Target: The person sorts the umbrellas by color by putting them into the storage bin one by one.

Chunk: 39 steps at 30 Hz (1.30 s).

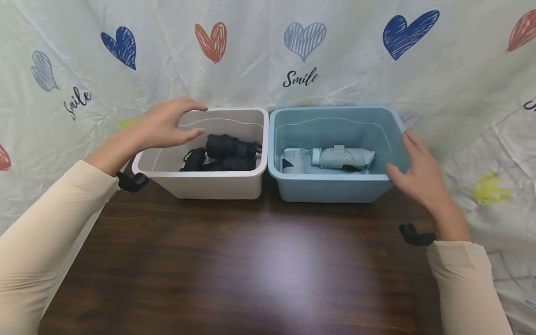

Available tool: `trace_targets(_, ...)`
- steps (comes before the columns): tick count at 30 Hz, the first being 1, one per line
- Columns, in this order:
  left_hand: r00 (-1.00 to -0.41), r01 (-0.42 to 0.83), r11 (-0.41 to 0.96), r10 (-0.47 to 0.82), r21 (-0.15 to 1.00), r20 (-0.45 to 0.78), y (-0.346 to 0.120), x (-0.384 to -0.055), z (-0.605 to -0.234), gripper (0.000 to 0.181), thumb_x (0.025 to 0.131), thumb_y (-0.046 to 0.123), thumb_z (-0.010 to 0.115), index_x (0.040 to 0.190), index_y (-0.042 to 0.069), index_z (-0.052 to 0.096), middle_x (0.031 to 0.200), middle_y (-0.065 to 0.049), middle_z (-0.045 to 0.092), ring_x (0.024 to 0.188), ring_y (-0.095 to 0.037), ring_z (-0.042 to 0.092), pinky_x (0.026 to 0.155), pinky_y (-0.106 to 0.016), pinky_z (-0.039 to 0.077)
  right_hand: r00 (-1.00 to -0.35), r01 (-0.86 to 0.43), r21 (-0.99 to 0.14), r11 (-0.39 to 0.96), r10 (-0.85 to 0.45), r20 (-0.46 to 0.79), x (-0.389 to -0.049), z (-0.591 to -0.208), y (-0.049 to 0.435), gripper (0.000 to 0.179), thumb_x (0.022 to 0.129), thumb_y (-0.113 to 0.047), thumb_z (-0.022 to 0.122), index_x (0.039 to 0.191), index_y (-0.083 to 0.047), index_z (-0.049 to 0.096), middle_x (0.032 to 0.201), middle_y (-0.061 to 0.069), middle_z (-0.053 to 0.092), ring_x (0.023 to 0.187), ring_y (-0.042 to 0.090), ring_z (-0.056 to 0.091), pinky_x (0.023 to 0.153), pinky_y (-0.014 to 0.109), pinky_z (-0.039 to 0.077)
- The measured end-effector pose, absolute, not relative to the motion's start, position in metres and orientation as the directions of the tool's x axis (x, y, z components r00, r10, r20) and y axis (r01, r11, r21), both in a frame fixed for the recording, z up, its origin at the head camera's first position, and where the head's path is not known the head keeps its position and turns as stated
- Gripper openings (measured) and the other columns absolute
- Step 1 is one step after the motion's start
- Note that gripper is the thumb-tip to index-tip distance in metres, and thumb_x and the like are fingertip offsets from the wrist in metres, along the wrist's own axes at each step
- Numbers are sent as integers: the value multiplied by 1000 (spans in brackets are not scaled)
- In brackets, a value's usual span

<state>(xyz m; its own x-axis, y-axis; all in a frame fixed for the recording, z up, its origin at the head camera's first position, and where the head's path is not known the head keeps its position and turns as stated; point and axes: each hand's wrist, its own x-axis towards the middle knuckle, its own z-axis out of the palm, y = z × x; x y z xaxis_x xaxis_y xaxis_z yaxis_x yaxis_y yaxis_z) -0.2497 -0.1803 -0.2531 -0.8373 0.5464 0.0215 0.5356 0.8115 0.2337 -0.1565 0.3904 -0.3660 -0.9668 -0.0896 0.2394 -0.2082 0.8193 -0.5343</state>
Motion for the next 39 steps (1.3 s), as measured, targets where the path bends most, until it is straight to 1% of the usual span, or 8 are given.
trace_targets(5,-857,509,821,510,258,69,-205,-227,-248,50,104,28,65,150,9,58,154,-16,57,144,-39,53,118,-60,42,-970,-203,-540,817,-93,224,-156,-367,390,83,99,-27,56,168,1,18,177,24,16,156,59,21,122,79,18)
trace_targets(13,-876,483,831,455,278,162,-241,-189,-254,47,102,26,67,145,6,63,146,-21,63,138,-43,56,116,-62,42,-972,-200,-547,813,-93,216,-161,-366,393,82,100,-27,55,168,-1,17,178,22,13,155,61,21,119,82,18)
trace_targets(17,-863,501,824,453,264,224,-252,-175,-265,46,100,22,71,142,4,66,143,-21,66,105,-39,67,105,-58,49,-973,-189,-541,820,-83,215,-163,-367,395,82,100,-27,53,169,-2,17,178,22,14,154,62,22,118,83,19)
trace_targets(19,-859,505,820,447,268,249,-254,-168,-271,45,99,20,72,140,5,67,142,-19,67,101,-37,67,102,-56,50,-972,-191,-539,820,-84,217,-162,-367,395,82,100,-27,53,169,-2,17,177,23,14,154,61,22,119,82,19)
trace_targets(21,-863,497,820,435,283,256,-254,-163,-276,45,98,20,73,140,6,67,142,-18,67,107,-38,68,102,-57,50,-972,-192,-539,820,-82,222,-160,-369,394,81,99,-27,52,168,-1,18,177,23,16,155,61,22,121,80,19)
trace_targets(25,-866,493,810,421,318,270,-247,-160,-286,46,97,19,74,141,8,67,145,-16,65,136,-40,58,113,-62,44,-971,-187,-548,815,-69,229,-152,-371,394,82,96,-26,52,167,0,21,176,24,18,156,59,22,123,77,18)
trace_targets(29,-848,515,786,411,340,335,-236,-158,-293,45,97,18,74,141,8,67,147,-15,63,140,-39,55,116,-62,39,-969,-173,-554,815,-42,242,-145,-371,394,82,95,-25,51,167,-1,22,176,22,19,155,59,23,124,75,19)
trace_targets(39,-812,542,769,376,339,447,-231,-129,-302,47,91,10,78,138,8,70,142,-16,66,134,-41,58,111,-64,41,-975,-165,-550,819,-51,216,-154,-370,392,81,97,-26,51,168,-2,21,177,20,17,159,55,20,121,78,19)
